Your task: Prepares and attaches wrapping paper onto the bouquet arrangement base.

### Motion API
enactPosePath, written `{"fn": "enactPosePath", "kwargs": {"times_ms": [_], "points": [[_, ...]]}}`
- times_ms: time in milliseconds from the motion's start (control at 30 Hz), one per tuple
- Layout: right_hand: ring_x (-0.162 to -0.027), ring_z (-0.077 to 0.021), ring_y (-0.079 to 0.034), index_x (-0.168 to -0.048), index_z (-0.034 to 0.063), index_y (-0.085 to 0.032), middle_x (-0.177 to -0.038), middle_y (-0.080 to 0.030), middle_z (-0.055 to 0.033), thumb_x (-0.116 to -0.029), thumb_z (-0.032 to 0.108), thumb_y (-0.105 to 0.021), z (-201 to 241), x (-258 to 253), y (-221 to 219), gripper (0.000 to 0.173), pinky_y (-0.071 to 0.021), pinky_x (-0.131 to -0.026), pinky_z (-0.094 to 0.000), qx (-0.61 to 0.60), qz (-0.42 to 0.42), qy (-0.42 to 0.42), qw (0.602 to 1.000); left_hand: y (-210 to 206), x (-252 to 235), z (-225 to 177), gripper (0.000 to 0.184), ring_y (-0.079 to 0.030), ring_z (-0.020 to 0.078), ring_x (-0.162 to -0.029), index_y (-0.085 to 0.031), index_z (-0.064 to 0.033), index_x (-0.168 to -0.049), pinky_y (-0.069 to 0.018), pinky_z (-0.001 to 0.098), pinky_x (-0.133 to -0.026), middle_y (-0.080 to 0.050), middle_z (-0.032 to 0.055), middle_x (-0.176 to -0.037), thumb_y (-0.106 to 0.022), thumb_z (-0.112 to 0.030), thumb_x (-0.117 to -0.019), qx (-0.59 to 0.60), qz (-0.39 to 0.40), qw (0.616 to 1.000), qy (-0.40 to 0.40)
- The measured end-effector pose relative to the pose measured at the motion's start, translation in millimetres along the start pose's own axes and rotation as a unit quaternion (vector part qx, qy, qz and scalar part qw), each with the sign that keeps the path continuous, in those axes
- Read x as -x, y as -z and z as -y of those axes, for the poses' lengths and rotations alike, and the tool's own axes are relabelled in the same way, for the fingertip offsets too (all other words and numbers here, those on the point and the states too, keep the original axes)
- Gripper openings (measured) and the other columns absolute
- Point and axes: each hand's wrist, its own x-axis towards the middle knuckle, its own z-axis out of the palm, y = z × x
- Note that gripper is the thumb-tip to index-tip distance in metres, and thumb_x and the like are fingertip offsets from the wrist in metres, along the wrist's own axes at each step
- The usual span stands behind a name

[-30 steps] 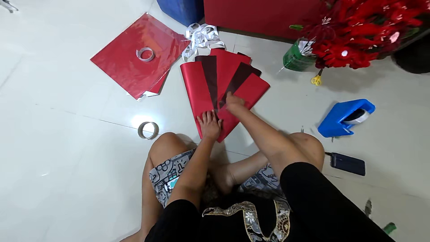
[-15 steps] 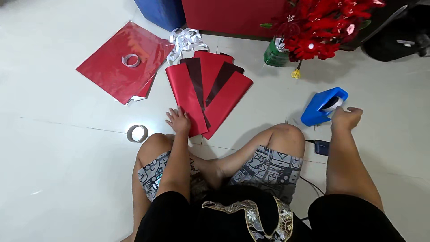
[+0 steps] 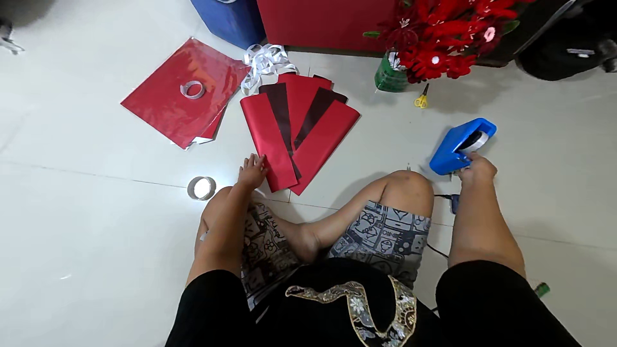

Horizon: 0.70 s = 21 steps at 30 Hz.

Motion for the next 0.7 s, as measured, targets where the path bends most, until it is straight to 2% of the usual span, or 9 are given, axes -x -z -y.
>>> {"fn": "enactPosePath", "kwargs": {"times_ms": [100,233,300,367,433,567,700], "points": [[-0.120,-0.0281,-0.059,-0.140,-0.0066,-0.048,-0.135,-0.056,-0.0223,-0.0946,0.006,-0.064,3,18,-2,0.050,-0.0538,-0.096,-0.0444,-0.006,-0.038,0.017,0.999,-9,3,4,0.062,-0.015,0.0480,-0.155,-0.030,-0.0200,-0.163,-0.0247,0.0671,-0.118,-0.010,0.0235,-0.171,-0.047,-0.042,-0.1079,0.003,-0.001,1.000,0.004],[-0.114,-0.0275,-0.061,-0.137,-0.0061,-0.051,-0.131,-0.058,-0.0218,-0.1004,0.011,-0.057,-9,46,-3,0.041,-0.0538,-0.093,-0.0439,-0.048,-0.024,0.016,0.998,-17,1,-1,0.060,-0.015,0.0525,-0.154,-0.038,-0.0151,-0.160,-0.0235,0.0665,-0.120,-0.014,0.0282,-0.168,-0.052,-0.039,-0.1061,0.055,-0.045,0.997,0.015],[-0.117,-0.0256,-0.058,-0.139,-0.0047,-0.049,-0.134,-0.056,-0.0202,-0.1031,0.014,-0.055,-22,55,-3,0.041,-0.0509,-0.096,-0.0424,-0.062,-0.020,-0.001,0.998,-18,0,1,0.061,-0.015,0.0536,-0.153,-0.038,-0.0127,-0.159,-0.0227,0.0661,-0.120,-0.015,0.0299,-0.168,-0.052,-0.039,-0.1061,0.064,-0.054,0.996,0.005],[-0.116,-0.0242,-0.056,-0.138,-0.0010,-0.050,-0.132,-0.055,-0.0174,-0.1039,0.019,-0.057,-35,54,-3,0.040,-0.0490,-0.095,-0.0434,-0.070,-0.023,-0.016,0.997,-21,-1,5,0.060,-0.014,0.0534,-0.153,-0.038,-0.0108,-0.159,-0.0202,0.0638,-0.122,-0.014,0.0308,-0.167,-0.052,-0.038,-0.1067,0.070,-0.058,0.996,-0.004],[-0.127,-0.0271,-0.054,-0.142,-0.0005,-0.051,-0.142,-0.053,-0.0193,-0.1053,0.023,-0.058,-45,45,-2,0.044,-0.0469,-0.102,-0.0476,-0.072,-0.014,-0.015,0.997,-22,-2,6,0.060,-0.015,0.0537,-0.153,-0.039,-0.0092,-0.158,-0.0193,0.0630,-0.123,-0.015,0.0315,-0.167,-0.052,-0.035,-0.1065,0.076,-0.068,0.995,-0.010],[-0.125,-0.0278,-0.056,-0.134,-0.0064,-0.056,-0.137,-0.057,-0.0225,-0.1063,0.020,-0.056,-60,25,0,0.039,-0.0461,-0.105,-0.0452,-0.018,0.001,0.044,0.999,-22,-3,5,0.059,-0.014,0.0528,-0.154,-0.039,-0.0102,-0.158,-0.0198,0.0641,-0.122,-0.014,0.0293,-0.168,-0.054,-0.034,-0.1061,0.082,-0.070,0.994,0.004],[-0.115,-0.0279,-0.060,-0.124,-0.0085,-0.062,-0.126,-0.062,-0.0240,-0.1068,0.021,-0.056,-56,13,5,0.034,-0.0463,-0.102,-0.0443,0.116,-0.005,0.083,0.990,-19,-1,1,0.061,-0.014,0.0523,-0.154,-0.040,-0.0108,-0.158,-0.0207,0.0643,-0.121,-0.015,0.0286,-0.168,-0.055,-0.037,-0.1055,0.081,-0.063,0.995,0.015]]}}
